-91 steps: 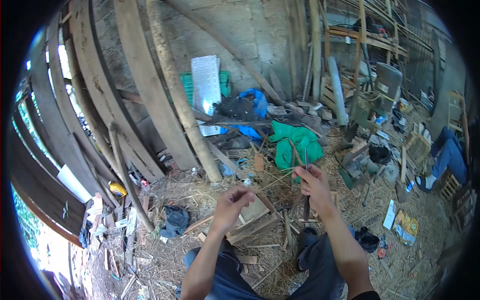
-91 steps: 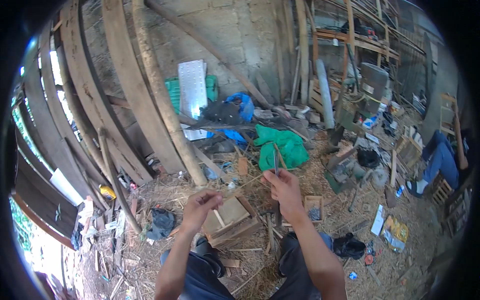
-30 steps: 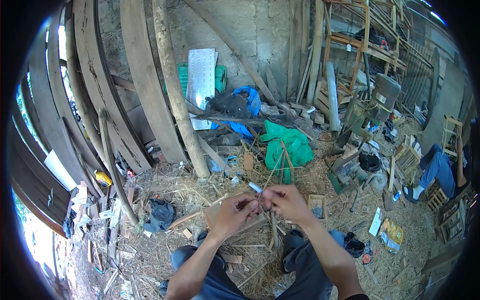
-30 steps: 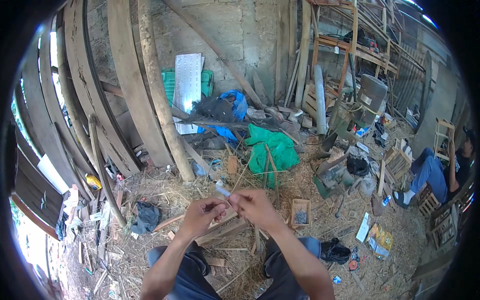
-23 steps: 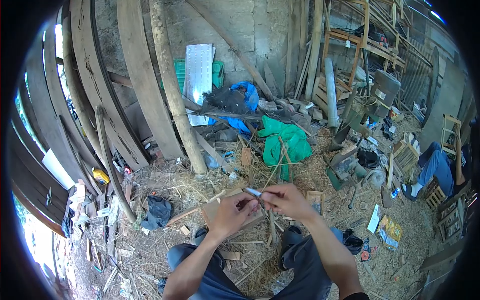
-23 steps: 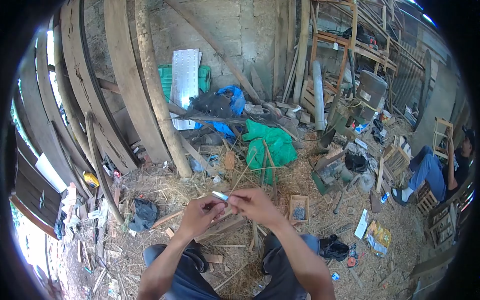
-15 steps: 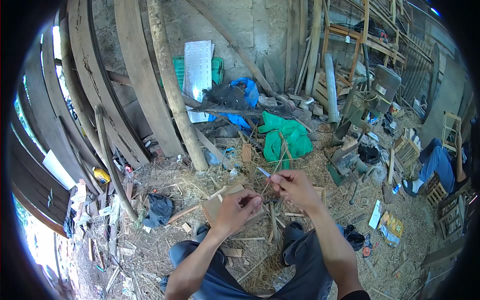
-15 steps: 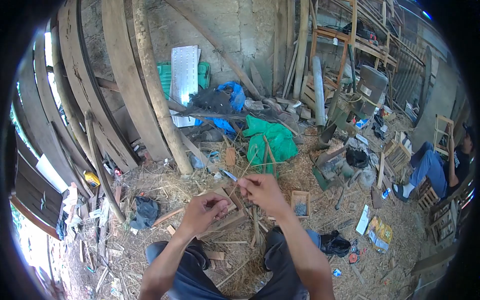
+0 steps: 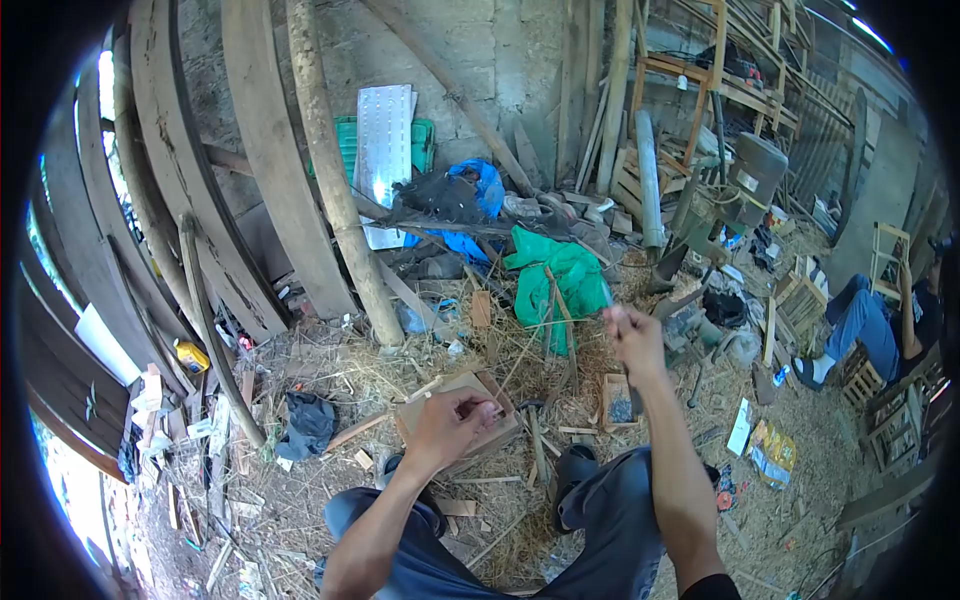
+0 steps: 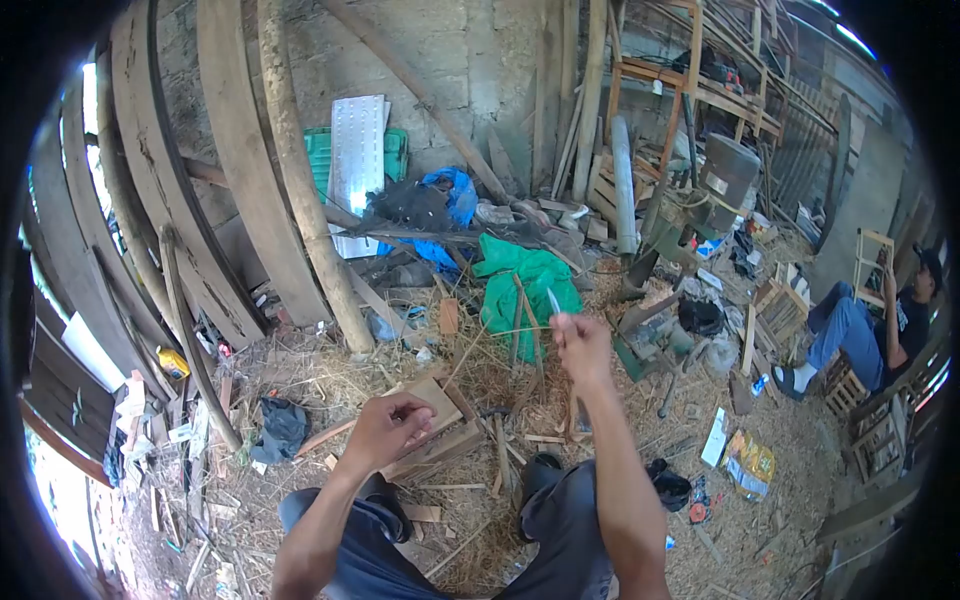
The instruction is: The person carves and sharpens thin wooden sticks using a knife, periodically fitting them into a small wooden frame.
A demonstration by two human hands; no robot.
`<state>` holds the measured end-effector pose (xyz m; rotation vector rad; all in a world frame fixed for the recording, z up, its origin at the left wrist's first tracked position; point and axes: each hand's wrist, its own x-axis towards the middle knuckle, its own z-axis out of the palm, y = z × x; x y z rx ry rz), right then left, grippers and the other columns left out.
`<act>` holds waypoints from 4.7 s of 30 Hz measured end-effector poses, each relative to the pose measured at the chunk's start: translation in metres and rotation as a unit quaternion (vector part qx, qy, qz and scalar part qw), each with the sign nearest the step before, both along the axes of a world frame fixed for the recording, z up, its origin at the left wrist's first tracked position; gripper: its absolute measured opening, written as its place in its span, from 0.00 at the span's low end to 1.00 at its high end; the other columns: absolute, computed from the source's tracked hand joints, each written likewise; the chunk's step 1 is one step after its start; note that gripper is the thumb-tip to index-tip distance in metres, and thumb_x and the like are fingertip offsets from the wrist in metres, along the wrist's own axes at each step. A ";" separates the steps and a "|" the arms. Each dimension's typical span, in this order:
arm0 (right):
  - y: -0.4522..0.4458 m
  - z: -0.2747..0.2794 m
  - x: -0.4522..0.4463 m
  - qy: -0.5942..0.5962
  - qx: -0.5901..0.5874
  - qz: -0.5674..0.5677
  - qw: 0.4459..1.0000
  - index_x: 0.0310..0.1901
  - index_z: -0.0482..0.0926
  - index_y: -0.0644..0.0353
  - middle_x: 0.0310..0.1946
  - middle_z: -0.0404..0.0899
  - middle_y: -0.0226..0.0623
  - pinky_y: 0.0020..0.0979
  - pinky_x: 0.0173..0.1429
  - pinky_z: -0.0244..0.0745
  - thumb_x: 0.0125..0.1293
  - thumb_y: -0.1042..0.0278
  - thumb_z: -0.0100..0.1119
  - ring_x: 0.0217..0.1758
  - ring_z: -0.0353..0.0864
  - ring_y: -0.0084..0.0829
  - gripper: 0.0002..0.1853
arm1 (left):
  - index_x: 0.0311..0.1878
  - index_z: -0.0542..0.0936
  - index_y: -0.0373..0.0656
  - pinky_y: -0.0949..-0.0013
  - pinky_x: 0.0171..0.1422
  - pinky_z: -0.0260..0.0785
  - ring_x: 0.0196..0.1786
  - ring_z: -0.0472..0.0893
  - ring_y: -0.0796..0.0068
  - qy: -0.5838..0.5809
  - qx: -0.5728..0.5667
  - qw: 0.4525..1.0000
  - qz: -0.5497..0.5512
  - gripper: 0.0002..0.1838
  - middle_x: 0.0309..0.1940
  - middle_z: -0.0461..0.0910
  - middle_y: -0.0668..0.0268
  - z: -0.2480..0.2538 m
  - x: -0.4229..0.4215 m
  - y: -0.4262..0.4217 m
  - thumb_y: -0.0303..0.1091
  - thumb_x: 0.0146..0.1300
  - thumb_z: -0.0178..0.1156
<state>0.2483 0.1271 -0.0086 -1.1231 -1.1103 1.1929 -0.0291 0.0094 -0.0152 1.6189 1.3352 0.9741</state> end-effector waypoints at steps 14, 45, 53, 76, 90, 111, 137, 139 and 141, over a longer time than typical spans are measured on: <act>-0.055 0.009 -0.069 -0.047 0.037 0.205 0.977 0.44 0.76 0.65 0.21 0.75 0.28 0.18 0.23 0.58 0.71 0.68 0.51 0.20 0.65 0.13 0.09 | 0.41 0.81 0.35 0.76 0.31 0.68 0.25 0.75 0.84 -0.023 0.035 0.997 0.067 0.08 0.25 0.80 0.67 0.002 0.011 0.004 0.30 0.64 0.59; -0.017 0.006 -0.024 -0.038 -0.116 0.158 0.980 0.39 0.79 0.67 0.19 0.70 0.21 0.17 0.19 0.50 0.69 0.64 0.56 0.17 0.57 0.10 0.12 | 0.40 0.82 0.36 0.73 0.36 0.71 0.28 0.80 0.77 0.085 0.067 0.994 0.016 0.08 0.27 0.83 0.62 0.023 0.023 -0.008 0.31 0.62 0.60; -0.034 -0.004 -0.052 -0.107 -0.049 0.177 0.977 0.34 0.82 0.67 0.19 0.74 0.25 0.21 0.20 0.58 0.68 0.65 0.56 0.18 0.65 0.13 0.13 | 0.39 0.82 0.38 0.72 0.36 0.71 0.28 0.80 0.77 0.044 0.058 0.997 0.035 0.09 0.26 0.83 0.61 0.013 0.020 -0.003 0.32 0.60 0.62; -0.065 0.005 -0.084 -0.047 0.035 0.326 0.944 0.46 0.78 0.68 0.22 0.75 0.24 0.17 0.22 0.58 0.70 0.67 0.53 0.20 0.65 0.12 0.12 | 0.42 0.80 0.33 0.78 0.32 0.69 0.27 0.75 0.83 -0.072 0.009 0.997 0.027 0.09 0.26 0.78 0.67 0.007 0.018 0.004 0.30 0.68 0.55; -0.042 0.013 -0.049 0.091 -0.051 0.213 0.971 0.42 0.79 0.68 0.22 0.71 0.23 0.17 0.20 0.49 0.70 0.64 0.55 0.17 0.58 0.11 0.13 | 0.41 0.80 0.35 0.79 0.32 0.65 0.28 0.71 0.88 -0.067 -0.033 0.997 -0.037 0.08 0.25 0.77 0.71 0.016 0.016 -0.002 0.30 0.69 0.54; -0.042 0.014 -0.056 0.071 -0.023 0.247 0.966 0.42 0.80 0.65 0.20 0.70 0.23 0.18 0.20 0.52 0.69 0.64 0.55 0.17 0.60 0.11 0.12 | 0.39 0.80 0.36 0.78 0.31 0.65 0.25 0.71 0.85 -0.040 -0.009 0.999 -0.010 0.09 0.21 0.75 0.71 0.013 0.012 -0.004 0.32 0.69 0.54; -0.032 0.019 -0.025 0.045 -0.097 0.191 0.976 0.42 0.77 0.68 0.22 0.70 0.21 0.17 0.20 0.49 0.70 0.62 0.55 0.18 0.58 0.11 0.14 | 0.40 0.81 0.37 0.75 0.31 0.65 0.25 0.71 0.84 0.008 -0.006 1.000 -0.024 0.09 0.21 0.76 0.69 0.013 0.019 -0.008 0.33 0.68 0.56; -0.028 0.015 -0.021 0.053 -0.087 0.186 0.977 0.42 0.77 0.68 0.22 0.70 0.22 0.16 0.20 0.50 0.70 0.62 0.55 0.18 0.58 0.10 0.14 | 0.40 0.81 0.37 0.75 0.32 0.65 0.25 0.71 0.83 0.025 0.004 0.999 -0.023 0.09 0.21 0.77 0.69 0.012 0.018 -0.007 0.33 0.68 0.55; -0.025 0.016 -0.018 0.050 -0.085 0.170 0.980 0.42 0.77 0.67 0.21 0.70 0.22 0.16 0.20 0.50 0.69 0.62 0.56 0.18 0.58 0.11 0.13 | 0.40 0.81 0.37 0.74 0.32 0.65 0.25 0.72 0.82 0.028 0.010 0.999 -0.026 0.09 0.22 0.77 0.68 0.017 0.018 -0.009 0.33 0.68 0.55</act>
